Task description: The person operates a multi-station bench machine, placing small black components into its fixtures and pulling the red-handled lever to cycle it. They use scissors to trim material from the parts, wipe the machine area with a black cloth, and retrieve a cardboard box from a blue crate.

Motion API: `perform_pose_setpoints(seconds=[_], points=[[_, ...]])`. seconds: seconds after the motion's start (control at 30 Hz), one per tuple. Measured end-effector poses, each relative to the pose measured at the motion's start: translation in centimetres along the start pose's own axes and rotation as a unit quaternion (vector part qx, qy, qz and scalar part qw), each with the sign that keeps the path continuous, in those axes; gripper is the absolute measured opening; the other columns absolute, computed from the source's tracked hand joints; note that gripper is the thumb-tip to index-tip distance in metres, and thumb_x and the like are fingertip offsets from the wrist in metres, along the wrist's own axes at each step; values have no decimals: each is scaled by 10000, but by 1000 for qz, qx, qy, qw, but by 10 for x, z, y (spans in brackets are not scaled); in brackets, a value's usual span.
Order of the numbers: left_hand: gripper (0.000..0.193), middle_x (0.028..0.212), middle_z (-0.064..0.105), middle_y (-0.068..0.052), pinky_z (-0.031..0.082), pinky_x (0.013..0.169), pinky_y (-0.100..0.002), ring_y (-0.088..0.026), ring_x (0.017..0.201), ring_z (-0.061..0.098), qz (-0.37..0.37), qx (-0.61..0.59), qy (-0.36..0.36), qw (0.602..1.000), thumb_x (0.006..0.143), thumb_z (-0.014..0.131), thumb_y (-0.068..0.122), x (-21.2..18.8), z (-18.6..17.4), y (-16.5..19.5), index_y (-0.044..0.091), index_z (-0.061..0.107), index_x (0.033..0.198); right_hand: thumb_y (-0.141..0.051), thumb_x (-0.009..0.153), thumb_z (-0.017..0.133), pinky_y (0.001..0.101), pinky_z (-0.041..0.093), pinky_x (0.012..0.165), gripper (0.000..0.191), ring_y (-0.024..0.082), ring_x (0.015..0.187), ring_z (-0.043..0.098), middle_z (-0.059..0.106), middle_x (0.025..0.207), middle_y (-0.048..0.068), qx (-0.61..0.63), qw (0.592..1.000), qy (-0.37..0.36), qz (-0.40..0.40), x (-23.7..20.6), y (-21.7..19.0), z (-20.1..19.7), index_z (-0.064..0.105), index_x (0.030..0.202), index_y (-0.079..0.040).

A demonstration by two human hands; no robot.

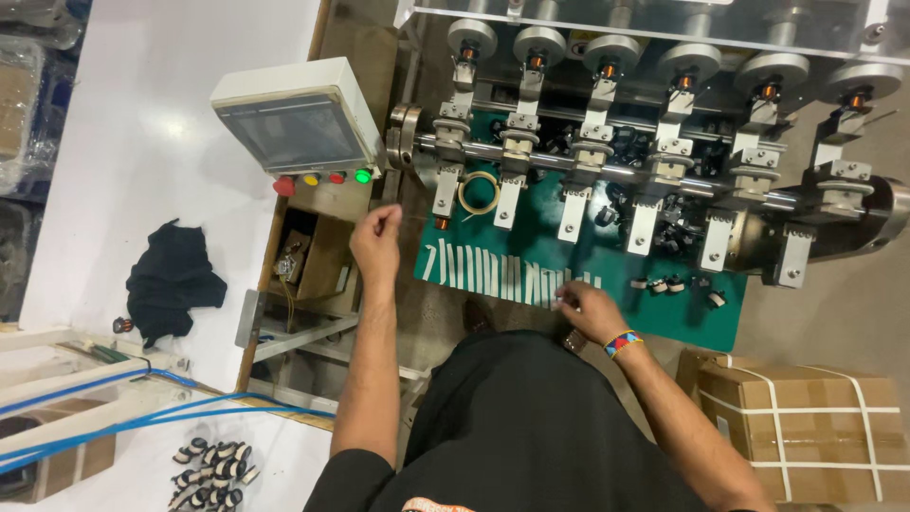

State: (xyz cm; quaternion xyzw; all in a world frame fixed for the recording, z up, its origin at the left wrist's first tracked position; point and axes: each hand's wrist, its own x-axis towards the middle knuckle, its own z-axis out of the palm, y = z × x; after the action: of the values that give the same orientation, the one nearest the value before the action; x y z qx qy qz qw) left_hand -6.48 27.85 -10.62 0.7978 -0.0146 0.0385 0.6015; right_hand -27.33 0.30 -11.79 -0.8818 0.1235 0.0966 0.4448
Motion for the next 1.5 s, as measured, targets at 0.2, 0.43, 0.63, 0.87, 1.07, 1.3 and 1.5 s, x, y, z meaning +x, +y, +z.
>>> perform_pose_setpoints(seconds=[0.2,0.43,0.63,0.87,1.07,1.3,1.5], points=[[123,881,670,0,471,600,-271,-111,730,608,-344,-299,-168,874,954,716,177,-28,5,-53,85,680,1027,-421,976,607,376,553,874,498,244,1075,637,604,1305,105,174,980,-81,-52,73,-94,44,611,1370,-118],[237,907,723,-57,509,654,-287,-143,773,638,-284,-139,-256,914,961,726,197,-47,-8,-58,14,747,1111,-450,1065,510,295,495,617,369,136,724,565,546,851,17,575,804,-46,144,129,-169,101,555,1108,-86],[372,1169,698,-77,585,816,-299,-172,1015,677,47,-83,-321,942,875,741,87,-39,-43,-15,54,676,1240,-561,1049,424,247,280,473,451,80,529,331,357,641,-73,551,776,-221,215,77,-120,95,520,874,-157],[475,1260,702,-105,573,967,-336,-211,1133,711,142,-127,-544,817,819,823,56,-36,-8,19,60,678,1271,-650,1044,403,207,197,382,542,34,444,251,295,596,-100,690,596,-341,231,22,-55,69,460,784,-178],[362,1134,770,-85,628,909,-298,-168,1000,765,34,-108,-487,866,891,794,53,-57,46,13,17,694,1238,-514,1069,338,255,339,480,571,81,507,414,496,589,-41,399,903,31,156,-12,-55,48,657,848,-95],[402,1065,741,-75,594,834,-275,-121,918,720,-218,-276,-479,804,873,775,32,-80,83,24,-25,648,1250,-228,1064,511,337,506,653,272,175,680,636,661,751,60,172,978,109,-37,-64,-41,16,663,946,-36],[388,1051,746,-98,584,786,-275,-124,866,712,-129,-54,-620,772,869,793,22,-96,90,39,-42,683,1236,-241,1012,556,406,500,617,235,334,715,682,695,764,141,40,994,88,-41,-53,-13,-26,697,960,-61]])
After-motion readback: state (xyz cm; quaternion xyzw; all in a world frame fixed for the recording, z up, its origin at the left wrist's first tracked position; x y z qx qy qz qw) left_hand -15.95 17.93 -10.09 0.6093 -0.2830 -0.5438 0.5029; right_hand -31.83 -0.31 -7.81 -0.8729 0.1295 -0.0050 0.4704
